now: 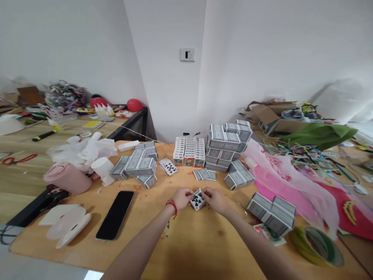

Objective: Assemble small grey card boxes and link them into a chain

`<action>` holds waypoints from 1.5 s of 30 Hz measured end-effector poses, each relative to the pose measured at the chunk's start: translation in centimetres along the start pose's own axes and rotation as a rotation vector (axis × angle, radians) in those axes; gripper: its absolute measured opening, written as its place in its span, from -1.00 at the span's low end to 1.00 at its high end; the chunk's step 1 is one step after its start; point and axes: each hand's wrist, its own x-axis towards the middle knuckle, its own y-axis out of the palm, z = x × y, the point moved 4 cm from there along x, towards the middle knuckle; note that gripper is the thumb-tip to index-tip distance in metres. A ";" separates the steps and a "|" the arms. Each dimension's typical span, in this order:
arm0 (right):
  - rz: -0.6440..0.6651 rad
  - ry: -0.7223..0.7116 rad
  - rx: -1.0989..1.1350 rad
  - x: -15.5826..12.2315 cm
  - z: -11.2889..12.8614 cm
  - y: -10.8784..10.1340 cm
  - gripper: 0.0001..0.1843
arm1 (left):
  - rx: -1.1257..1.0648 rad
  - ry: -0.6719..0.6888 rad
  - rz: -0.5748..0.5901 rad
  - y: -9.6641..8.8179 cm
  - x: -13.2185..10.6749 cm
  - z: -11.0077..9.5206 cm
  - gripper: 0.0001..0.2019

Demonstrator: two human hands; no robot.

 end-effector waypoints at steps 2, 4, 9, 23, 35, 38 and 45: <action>-0.032 -0.108 -0.007 0.4 0.7 -0.5 -0.73 | 0.140 0.068 0.027 0.2 0.5 -1.0 -0.79; 0.016 -0.169 -0.030 1.0 1.1 -0.5 -0.74 | 0.239 0.192 -0.013 0.2 1.1 -2.0 -0.82; -0.112 -0.090 0.048 2.8 0.6 -1.5 -0.80 | 0.118 0.193 -0.172 -0.7 2.3 -2.5 -0.85; -0.085 0.143 0.428 3.9 -0.5 -0.6 -0.66 | 0.007 -0.004 -0.162 -2.9 4.4 -1.7 -0.97; -0.095 0.164 0.503 5.7 -0.6 -0.3 -0.77 | -0.067 0.065 -0.154 -2.2 7.5 -1.4 -0.91; -0.122 0.165 0.532 5.4 -1.1 -0.3 -0.76 | -0.092 0.082 -0.130 -1.7 6.6 -0.4 -0.82; -0.136 0.130 0.672 5.5 -0.6 -0.5 -0.52 | -0.082 0.164 -0.142 -1.7 5.9 -0.4 -0.81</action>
